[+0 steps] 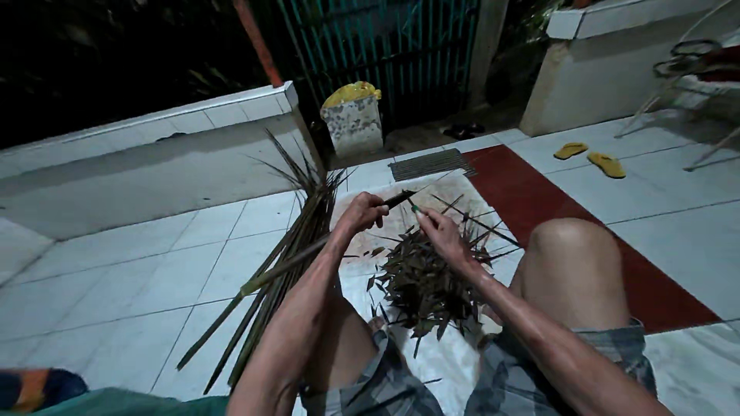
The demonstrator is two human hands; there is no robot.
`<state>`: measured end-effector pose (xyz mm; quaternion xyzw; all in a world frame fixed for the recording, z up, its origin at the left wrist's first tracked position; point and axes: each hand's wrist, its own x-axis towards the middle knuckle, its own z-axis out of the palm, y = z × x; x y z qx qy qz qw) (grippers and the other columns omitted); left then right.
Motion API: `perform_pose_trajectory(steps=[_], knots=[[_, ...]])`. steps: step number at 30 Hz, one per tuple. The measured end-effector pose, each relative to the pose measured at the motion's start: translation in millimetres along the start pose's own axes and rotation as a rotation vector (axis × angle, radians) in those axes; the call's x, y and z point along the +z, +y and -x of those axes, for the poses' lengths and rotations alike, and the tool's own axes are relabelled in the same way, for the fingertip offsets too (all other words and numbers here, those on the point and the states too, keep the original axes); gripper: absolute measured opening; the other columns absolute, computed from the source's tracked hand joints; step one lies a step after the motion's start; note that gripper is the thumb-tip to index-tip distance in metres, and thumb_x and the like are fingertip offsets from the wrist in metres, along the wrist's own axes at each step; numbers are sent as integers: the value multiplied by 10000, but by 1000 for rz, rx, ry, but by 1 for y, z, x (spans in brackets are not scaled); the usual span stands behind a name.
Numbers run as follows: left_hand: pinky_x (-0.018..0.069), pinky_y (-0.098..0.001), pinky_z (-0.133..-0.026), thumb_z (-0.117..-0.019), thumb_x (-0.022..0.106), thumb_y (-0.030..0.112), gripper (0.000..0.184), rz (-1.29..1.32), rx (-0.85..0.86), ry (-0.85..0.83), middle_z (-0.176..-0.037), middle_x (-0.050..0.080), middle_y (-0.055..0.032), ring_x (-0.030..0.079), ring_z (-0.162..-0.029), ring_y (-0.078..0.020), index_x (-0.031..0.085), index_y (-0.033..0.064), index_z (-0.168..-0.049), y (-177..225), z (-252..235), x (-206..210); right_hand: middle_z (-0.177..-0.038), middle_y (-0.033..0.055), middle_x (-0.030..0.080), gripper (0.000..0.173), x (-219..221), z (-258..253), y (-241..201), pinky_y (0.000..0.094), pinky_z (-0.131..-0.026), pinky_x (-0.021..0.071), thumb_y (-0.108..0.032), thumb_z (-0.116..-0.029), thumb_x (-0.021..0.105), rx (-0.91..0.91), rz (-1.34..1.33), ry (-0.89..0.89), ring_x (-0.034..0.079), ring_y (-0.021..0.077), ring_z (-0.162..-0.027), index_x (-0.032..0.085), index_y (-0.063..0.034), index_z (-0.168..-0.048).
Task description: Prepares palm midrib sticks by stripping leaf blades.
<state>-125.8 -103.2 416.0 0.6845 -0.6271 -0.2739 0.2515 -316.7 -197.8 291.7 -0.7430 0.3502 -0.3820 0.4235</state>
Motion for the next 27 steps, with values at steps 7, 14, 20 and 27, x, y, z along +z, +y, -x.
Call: perform_pose_trajectory(steps=[7, 14, 20, 27], knots=[[421, -304, -532, -1103, 473, 163, 280, -58, -78, 36, -764, 673, -92, 491, -528, -127, 685, -15, -1060, 34, 23, 1, -821, 50, 655, 364, 18, 1, 3, 350, -647, 516, -350, -1080, 525, -25, -27, -66, 576, 143, -655, 666, -142, -1343], [468, -313, -621, -1091, 490, 111, 241, -98, -162, 65, -796, 669, -78, 541, -605, -134, 698, -10, -1094, 67, 42, -4, -819, 80, 654, 373, 20, -4, 2, 412, -649, 516, -362, -1085, 504, -30, 27, -97, 582, 188, -659, 681, -131, -1317], [471, -325, -628, -1075, 508, 76, 211, -112, -114, 93, -781, 655, -81, 543, -612, -143, 701, -11, -1086, 73, 54, -1, -793, 80, 645, 362, 23, 1, -4, 422, -616, 492, -367, -1086, 504, -35, 75, -73, 561, 199, -630, 692, -142, -1299], [367, -277, -439, -1060, 578, 192, 281, 68, 135, 62, -662, 685, -68, 461, -433, -93, 746, -4, -950, -62, -53, 12, -811, 91, 662, 365, 29, -5, -18, 487, -636, 506, -402, -1087, 491, 40, 155, -25, 600, 244, -664, 714, -171, -1261]])
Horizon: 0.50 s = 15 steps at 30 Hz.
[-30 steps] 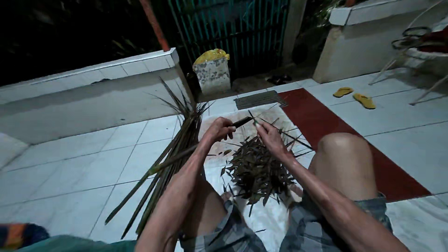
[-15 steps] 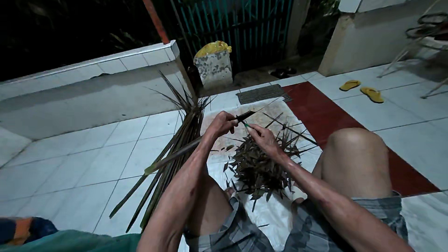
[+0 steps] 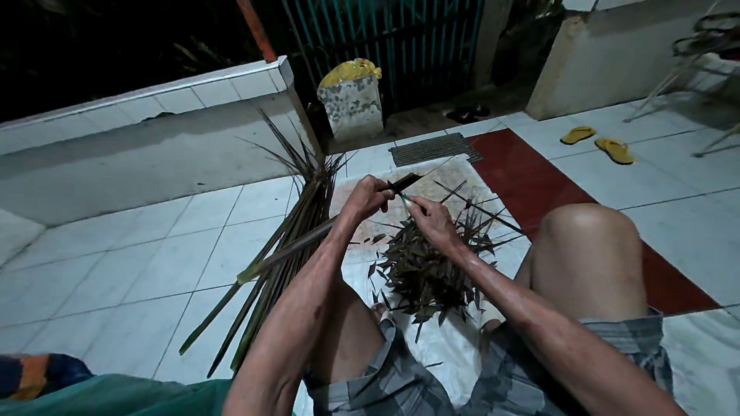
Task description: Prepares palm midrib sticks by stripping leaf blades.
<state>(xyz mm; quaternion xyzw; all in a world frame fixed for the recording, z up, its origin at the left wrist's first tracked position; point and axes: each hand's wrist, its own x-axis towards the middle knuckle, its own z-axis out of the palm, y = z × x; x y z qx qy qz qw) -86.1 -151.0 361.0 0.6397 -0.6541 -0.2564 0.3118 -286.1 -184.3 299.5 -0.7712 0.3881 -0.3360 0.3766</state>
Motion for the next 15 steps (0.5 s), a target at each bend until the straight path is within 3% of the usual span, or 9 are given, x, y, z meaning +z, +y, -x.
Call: perform_pose_trajectory(steps=[1, 3, 4, 5, 6, 7, 11, 15], knots=[[391, -294, -459, -1058, 586, 222, 286, -4, -19, -16, -667, 690, -55, 478, -444, -100, 748, 22, -934, -13, -10, 0, -818, 94, 668, 363, 0, -1, -2, 493, -636, 506, -404, -1086, 492, 9, 9, -2, 605, 249, -668, 716, -176, -1260], [418, -318, -477, -1049, 596, 211, 294, -69, 15, 35, -656, 691, -61, 510, -457, -116, 734, 14, -881, -2, -1, 1, -841, 103, 678, 376, -1, 0, -7, 515, -643, 505, -422, -1085, 487, 37, 19, -5, 616, 267, -689, 712, -188, -1275], [444, -339, -491, -1044, 593, 176, 280, -136, 16, 67, -673, 687, -87, 543, -485, -144, 721, -14, -882, 29, 19, 0, -838, 110, 677, 378, 0, 0, -9, 517, -636, 503, -417, -1086, 486, 41, 22, -1, 615, 273, -686, 712, -180, -1274], [516, -413, -702, -1078, 548, 163, 235, -225, -248, -33, -834, 686, -119, 611, -683, -220, 690, -14, -1014, 94, 44, -9, -831, 116, 671, 374, 1, 0, -11, 515, -629, 496, -406, -1087, 488, 42, 21, 3, 609, 277, -680, 712, -168, -1268], [520, -434, -750, -1069, 559, 135, 208, -249, -309, 21, -852, 677, -134, 623, -731, -241, 684, -23, -1021, 127, 62, -8, -828, 119, 670, 371, 2, -1, -14, 514, -625, 494, -401, -1087, 491, 46, 25, 5, 607, 280, -678, 714, -163, -1262], [524, -451, -746, -1060, 573, 122, 200, -257, -281, 84, -836, 676, -144, 630, -730, -255, 686, -33, -1003, 136, 73, -6, -825, 121, 670, 368, 2, -2, -17, 513, -623, 493, -396, -1088, 492, 54, 28, 4, 607, 282, -676, 718, -159, -1256], [538, -523, -751, -1055, 585, 140, 214, -240, -166, 162, -858, 692, -178, 660, -760, -318, 692, -39, -1006, 107, 71, -5, -843, 143, 667, 394, 1, -7, -30, 540, -648, 493, -416, -1089, 478, 81, 27, -33, 617, 313, -716, 722, -137, -1221], [546, -547, -813, -1060, 575, 146, 216, -242, -186, 180, -931, 704, -199, 681, -842, -347, 691, -36, -1073, 106, 76, -7, -829, 148, 644, 434, 1, -7, -34, 540, -601, 474, -493, -1073, 478, 91, 0, -61, 591, 323, -682, 720, -157, -1203]])
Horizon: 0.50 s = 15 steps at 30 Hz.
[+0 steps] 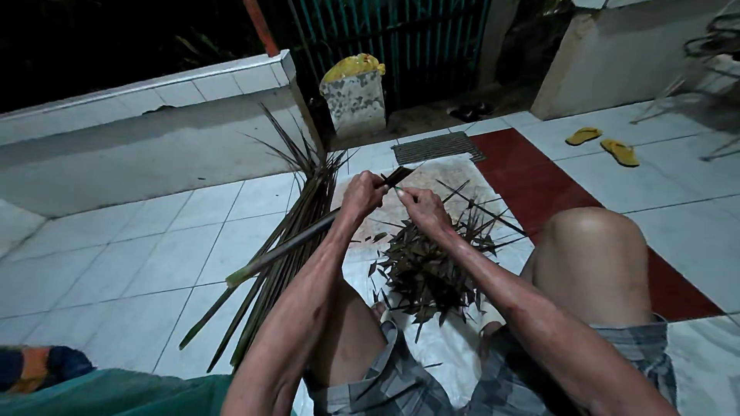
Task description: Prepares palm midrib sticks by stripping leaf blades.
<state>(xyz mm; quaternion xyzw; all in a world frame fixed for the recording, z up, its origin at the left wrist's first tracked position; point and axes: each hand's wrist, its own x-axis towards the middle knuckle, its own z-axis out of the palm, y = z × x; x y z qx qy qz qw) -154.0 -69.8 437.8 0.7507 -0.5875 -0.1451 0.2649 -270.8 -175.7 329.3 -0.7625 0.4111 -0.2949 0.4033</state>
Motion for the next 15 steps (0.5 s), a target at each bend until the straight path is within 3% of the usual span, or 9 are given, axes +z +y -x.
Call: perform_pose_trajectory(steps=[3, 6, 10, 15], knots=[[545, -570, -846, -1055, 589, 154, 219, -60, -27, 14, -973, 704, -213, 688, -903, -377, 688, -36, -1096, 8, 3, -3, -802, 125, 641, 408, 7, -11, 3, 521, -609, 477, -455, -1080, 480, -15, 12, 11, 592, 292, -675, 731, -145, -1170], [527, -587, -929, -1047, 604, 146, 226, -142, -64, 13, -1066, 704, -227, 684, -1027, -407, 682, -42, -1146, 29, 11, -9, -863, 107, 693, 390, 17, -38, 12, 547, -731, 512, -401, -1083, 476, 23, 56, 22, 652, 283, -790, 753, -132, -1132], [530, -582, -919, -1039, 616, 143, 218, -156, -73, 10, -1054, 708, -223, 689, -1017, -397, 684, -35, -1146, 27, 9, -8, -962, 111, 729, 386, 19, -47, 18, 576, -772, 523, -428, -1079, 484, 72, 84, 39, 683, 306, -877, 750, -175, -1198], [526, -583, -908, -1046, 606, 152, 221, -147, -110, -8, -1034, 708, -217, 686, -1001, -396, 688, -36, -1128, 30, 6, -9, -977, 99, 736, 369, 24, -48, 25, 563, -770, 527, -437, -1071, 501, 67, 78, 65, 685, 290, -869, 732, -222, -1263]])
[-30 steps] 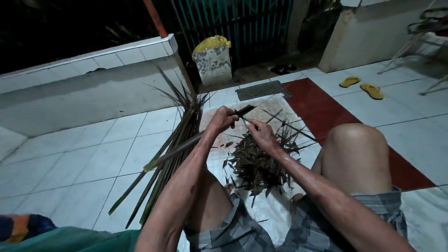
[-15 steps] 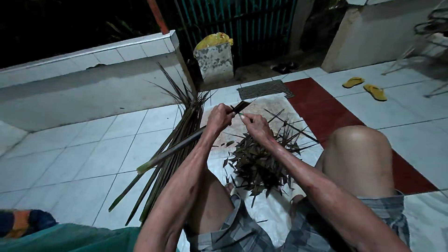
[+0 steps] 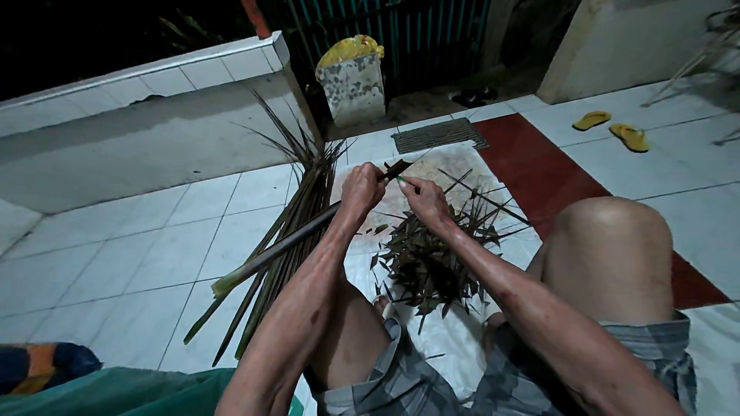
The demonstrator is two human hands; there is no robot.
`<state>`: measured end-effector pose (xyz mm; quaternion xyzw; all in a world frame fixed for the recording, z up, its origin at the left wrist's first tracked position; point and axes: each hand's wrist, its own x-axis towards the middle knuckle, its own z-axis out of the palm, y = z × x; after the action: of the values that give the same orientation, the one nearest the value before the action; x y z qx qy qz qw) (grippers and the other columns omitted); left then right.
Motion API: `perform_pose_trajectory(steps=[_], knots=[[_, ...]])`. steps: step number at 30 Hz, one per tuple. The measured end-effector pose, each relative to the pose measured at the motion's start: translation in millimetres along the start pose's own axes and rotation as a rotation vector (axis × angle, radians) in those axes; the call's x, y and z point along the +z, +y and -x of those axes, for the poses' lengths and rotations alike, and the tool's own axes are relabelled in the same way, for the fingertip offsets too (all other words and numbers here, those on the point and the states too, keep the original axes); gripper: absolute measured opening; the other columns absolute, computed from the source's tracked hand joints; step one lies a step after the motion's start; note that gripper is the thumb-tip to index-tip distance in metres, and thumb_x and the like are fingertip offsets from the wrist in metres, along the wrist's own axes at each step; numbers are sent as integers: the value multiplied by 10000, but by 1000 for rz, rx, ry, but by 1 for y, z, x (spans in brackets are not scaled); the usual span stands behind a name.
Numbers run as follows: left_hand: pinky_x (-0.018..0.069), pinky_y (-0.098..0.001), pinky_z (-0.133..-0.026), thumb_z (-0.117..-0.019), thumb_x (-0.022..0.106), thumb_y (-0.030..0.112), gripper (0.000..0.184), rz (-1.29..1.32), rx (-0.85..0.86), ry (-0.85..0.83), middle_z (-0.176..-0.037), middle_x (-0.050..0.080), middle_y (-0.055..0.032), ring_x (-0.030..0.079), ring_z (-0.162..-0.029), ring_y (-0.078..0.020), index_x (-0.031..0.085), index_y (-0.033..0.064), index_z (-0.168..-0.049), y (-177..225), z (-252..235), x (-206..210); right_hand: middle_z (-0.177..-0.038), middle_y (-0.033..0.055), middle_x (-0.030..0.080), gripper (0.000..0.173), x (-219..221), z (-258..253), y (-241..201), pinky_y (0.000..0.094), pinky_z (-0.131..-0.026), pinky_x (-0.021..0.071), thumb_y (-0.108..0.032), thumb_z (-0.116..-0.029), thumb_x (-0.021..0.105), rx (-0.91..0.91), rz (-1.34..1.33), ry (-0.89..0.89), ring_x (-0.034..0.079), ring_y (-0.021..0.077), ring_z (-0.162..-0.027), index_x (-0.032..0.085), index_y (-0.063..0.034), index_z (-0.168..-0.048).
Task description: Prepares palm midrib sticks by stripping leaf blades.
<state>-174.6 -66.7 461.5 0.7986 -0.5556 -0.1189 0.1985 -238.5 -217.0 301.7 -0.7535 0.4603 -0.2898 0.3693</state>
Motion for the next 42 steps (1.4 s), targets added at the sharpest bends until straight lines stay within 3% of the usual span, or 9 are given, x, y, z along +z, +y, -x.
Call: perform_pose_trajectory(steps=[9, 13, 15, 17, 19, 23, 32, 39, 42], knots=[[544, -473, -775, -1060, 583, 159, 208, 106, -55, -79, -905, 710, -151, 671, -781, -279, 690, -12, -1110, -8, -13, -1, -991, 112, 731, 384, 10, -7, 13, 570, -767, 521, -463, -1059, 515, 11, -23, 46, 678, 301, -862, 712, -238, -1300], [484, -328, -432, -1015, 633, 231, 281, 300, 501, 63, -631, 703, -50, 588, -446, -118, 756, 6, -901, -108, -87, 53, -1020, 120, 735, 374, 12, -22, 26, 582, -798, 534, -442, -1060, 521, 45, -43, 69, 690, 312, -897, 709, -233, -1306], [552, -454, -703, -1065, 577, 198, 237, 170, 86, -167, -849, 723, -130, 667, -697, -250, 705, 0, -1090, -57, -50, 14, -1100, 167, 727, 397, 5, -33, 39, 606, -866, 519, -406, -1074, 501, 91, -39, 98, 685, 353, -990, 692, -167, -1326], [548, -483, -801, -1076, 555, 182, 224, 108, -126, -175, -944, 720, -140, 681, -808, -276, 680, 17, -1163, -34, -42, 3, -1099, 198, 714, 417, -8, -36, 55, 631, -853, 514, -408, -1080, 487, 78, -36, 121, 680, 385, -981, 672, -142, -1343], [573, -442, -589, -1032, 614, 240, 243, 60, 99, 18, -753, 741, -80, 688, -604, -206, 763, 52, -991, -95, -89, 44, -1022, 165, 692, 415, -18, -17, 76, 608, -716, 531, -459, -1077, 481, -77, -77, 132, 666, 356, -847, 632, -213, -1375], [574, -555, -766, -994, 646, 289, 188, -64, 13, -46, -846, 755, -56, 724, -798, -254, 782, 159, -986, -120, -133, 60, -944, 110, 680, 387, -21, -8, 74, 521, -651, 555, -450, -1083, 480, -237, -111, 13, 655, 273, -756, 639, -222, -1351], [559, -574, -804, -991, 642, 243, 167, -215, 46, -38, -986, 753, -92, 716, -952, -311, 789, 184, -1044, -101, -124, 58, -832, 109, 650, 375, -16, 4, 1, 440, -598, 480, -376, -1096, 484, -132, -81, -180, 575, 232, -648, 684, -137, -1305], [560, -560, -792, -988, 638, 259, 169, -240, 24, -36, -981, 742, -89, 709, -955, -301, 782, 186, -1037, -101, -125, 56, -1003, 142, 731, 393, -6, -27, 28, 594, -809, 535, -395, -1092, 459, -28, 69, -17, 696, 333, -904, 697, -172, -1309], [564, -564, -813, -984, 642, 249, 172, -222, 30, -24, -1000, 750, -93, 712, -973, -308, 787, 185, -1053, -105, -125, 56, -846, 146, 655, 414, -18, -13, 28, 542, -617, 498, -423, -1101, 436, -42, 36, 8, 620, 322, -697, 675, -133, -1275]])
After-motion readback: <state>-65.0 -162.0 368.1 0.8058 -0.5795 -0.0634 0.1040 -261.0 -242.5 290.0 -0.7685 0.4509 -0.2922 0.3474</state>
